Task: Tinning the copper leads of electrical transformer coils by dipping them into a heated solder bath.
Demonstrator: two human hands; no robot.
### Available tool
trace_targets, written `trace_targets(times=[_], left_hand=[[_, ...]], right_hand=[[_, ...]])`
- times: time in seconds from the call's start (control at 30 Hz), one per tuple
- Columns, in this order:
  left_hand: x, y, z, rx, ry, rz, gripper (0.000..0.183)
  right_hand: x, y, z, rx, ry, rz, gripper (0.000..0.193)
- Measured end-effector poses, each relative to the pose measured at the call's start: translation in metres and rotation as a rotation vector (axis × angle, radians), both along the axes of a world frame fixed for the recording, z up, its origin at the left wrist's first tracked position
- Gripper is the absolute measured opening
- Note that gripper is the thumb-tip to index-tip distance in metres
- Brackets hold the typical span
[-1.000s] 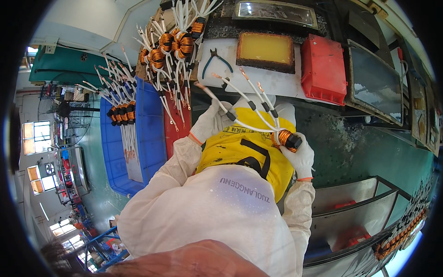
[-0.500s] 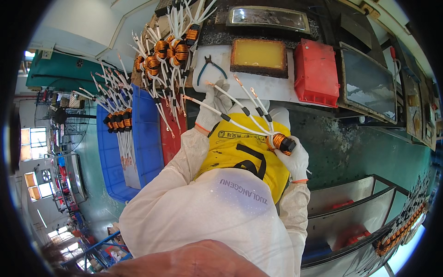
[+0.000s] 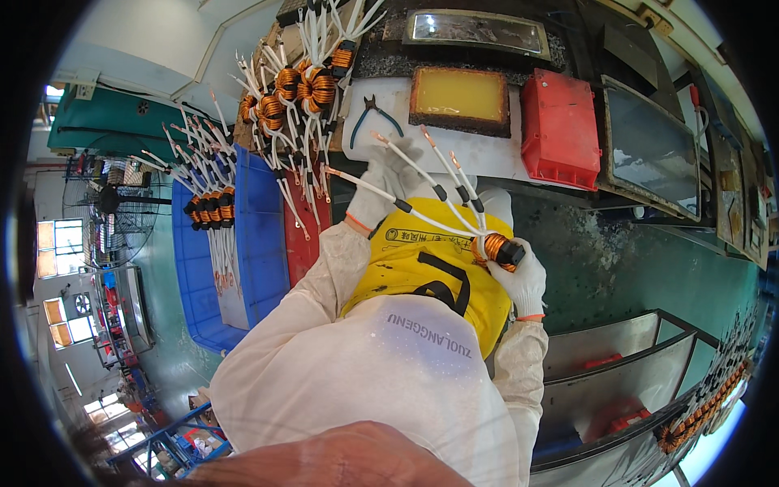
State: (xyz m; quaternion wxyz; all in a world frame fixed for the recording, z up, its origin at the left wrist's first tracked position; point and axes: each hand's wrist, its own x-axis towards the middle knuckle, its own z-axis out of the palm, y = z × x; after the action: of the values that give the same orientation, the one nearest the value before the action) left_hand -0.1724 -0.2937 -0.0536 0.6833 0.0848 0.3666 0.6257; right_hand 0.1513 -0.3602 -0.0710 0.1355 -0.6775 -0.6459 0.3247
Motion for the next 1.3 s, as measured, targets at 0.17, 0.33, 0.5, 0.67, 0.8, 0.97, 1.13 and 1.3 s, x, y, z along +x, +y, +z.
trace_targets(times=[0.17, 0.33, 0.5, 0.67, 0.8, 0.97, 1.13, 1.3], left_hand=[[0.012, -0.020, -0.032, 0.043, -0.024, -0.286, 0.057], [-0.004, -0.035, -0.029, 0.297, 0.175, -0.489, 0.048], [-0.015, -0.037, -0.021, 0.168, 0.340, -0.958, 0.036], [-0.009, -0.028, -0.040, 0.025, 0.262, -0.448, 0.040], [0.011, -0.015, -0.042, 0.065, 0.168, -0.362, 0.038], [0.028, 0.002, -0.039, 0.102, 0.149, -0.310, 0.048], [0.023, -0.008, -0.039, 0.188, 0.154, -0.347, 0.048], [0.004, -0.019, -0.056, 0.276, 0.087, -0.478, 0.044]], right_hand=[[-0.002, 0.000, 0.007, 0.004, -0.027, 0.010, 0.059], [-0.008, 0.006, 0.012, -0.019, -0.093, 0.015, 0.061], [-0.005, 0.008, 0.009, 0.001, -0.100, 0.061, 0.062], [-0.006, 0.003, 0.011, -0.008, -0.073, 0.030, 0.061], [-0.005, -0.002, 0.008, 0.042, -0.058, 0.048, 0.060], [-0.005, -0.005, 0.006, 0.063, -0.055, 0.064, 0.061], [-0.004, -0.004, 0.006, 0.047, -0.062, 0.050, 0.061], [-0.006, 0.004, 0.013, -0.018, -0.092, 0.046, 0.061]])
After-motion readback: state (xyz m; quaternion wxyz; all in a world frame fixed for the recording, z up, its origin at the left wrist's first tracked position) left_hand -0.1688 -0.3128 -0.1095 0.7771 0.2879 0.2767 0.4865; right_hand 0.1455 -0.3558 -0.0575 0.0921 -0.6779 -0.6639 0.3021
